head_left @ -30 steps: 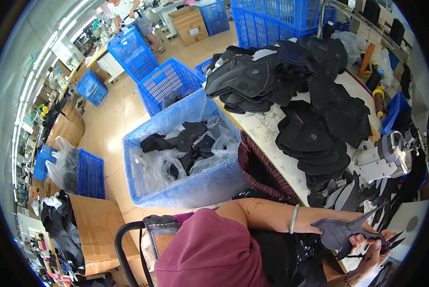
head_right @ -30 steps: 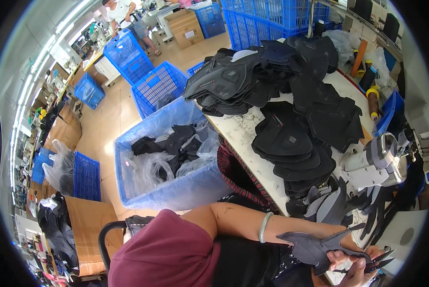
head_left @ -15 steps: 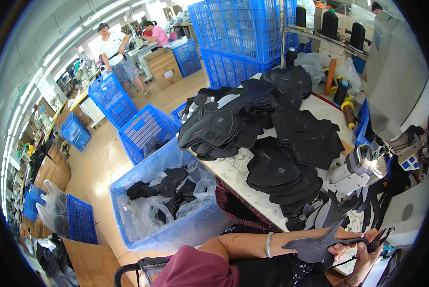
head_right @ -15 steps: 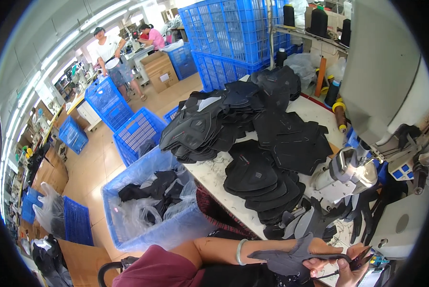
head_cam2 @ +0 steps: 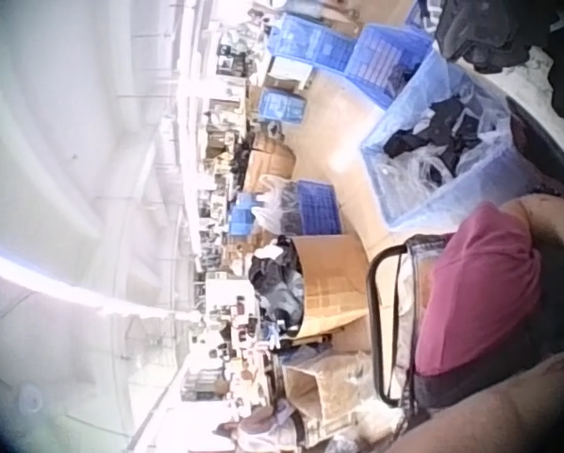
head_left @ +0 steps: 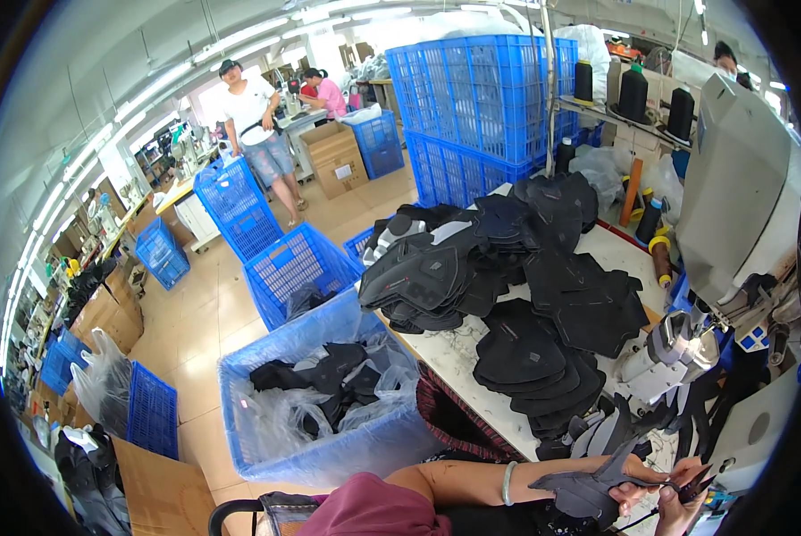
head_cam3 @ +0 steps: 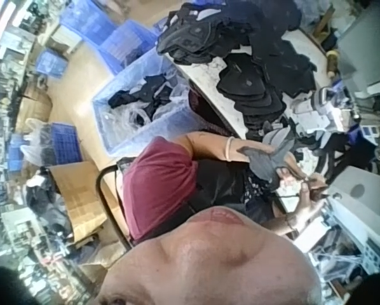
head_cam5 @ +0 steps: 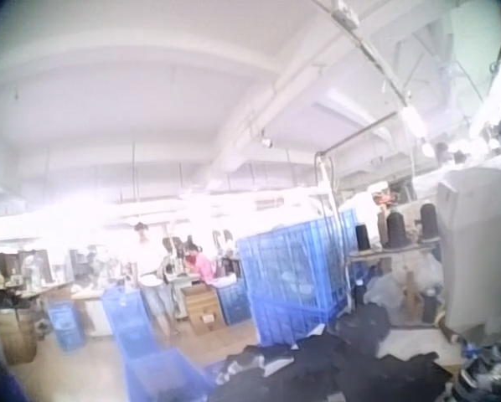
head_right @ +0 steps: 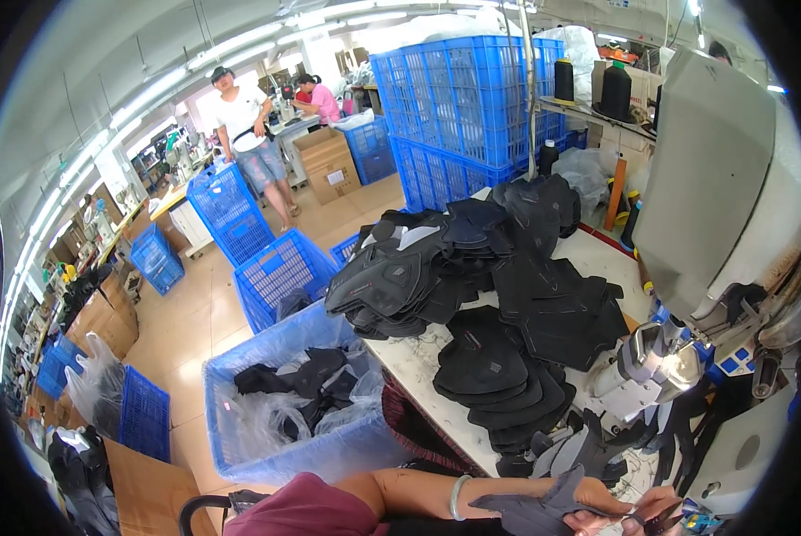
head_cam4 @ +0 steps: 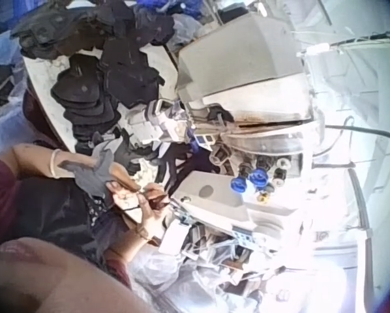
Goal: Using a small handheld nipper to trim excess material and threads from synthetic shoe upper components at a manufacturing workstation.
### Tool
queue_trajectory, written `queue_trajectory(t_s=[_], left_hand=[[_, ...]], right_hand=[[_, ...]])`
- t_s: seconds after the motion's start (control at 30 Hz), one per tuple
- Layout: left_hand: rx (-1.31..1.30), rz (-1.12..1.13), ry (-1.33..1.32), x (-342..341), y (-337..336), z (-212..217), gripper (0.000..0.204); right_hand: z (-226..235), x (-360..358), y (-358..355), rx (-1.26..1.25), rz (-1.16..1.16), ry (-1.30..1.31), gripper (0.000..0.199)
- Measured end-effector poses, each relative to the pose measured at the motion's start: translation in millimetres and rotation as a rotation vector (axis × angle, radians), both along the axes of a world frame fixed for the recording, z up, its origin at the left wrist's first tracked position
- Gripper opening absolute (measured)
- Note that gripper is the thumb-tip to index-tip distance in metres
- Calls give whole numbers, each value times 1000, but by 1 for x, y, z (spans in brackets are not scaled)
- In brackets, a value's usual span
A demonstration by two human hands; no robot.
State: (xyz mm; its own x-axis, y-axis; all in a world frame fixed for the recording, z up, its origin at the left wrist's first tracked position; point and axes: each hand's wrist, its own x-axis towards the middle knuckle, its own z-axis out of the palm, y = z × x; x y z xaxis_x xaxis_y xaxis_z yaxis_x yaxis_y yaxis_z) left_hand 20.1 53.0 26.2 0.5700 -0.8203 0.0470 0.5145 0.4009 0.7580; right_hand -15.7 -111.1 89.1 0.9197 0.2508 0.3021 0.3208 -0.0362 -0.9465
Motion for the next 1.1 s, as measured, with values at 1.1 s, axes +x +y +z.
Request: queue_trajectory(t_s=[1.1], left_hand=[[-857, 417, 240, -7, 175, 63, 16]], right_hand=[[-26, 7, -10, 77, -315, 285, 18]])
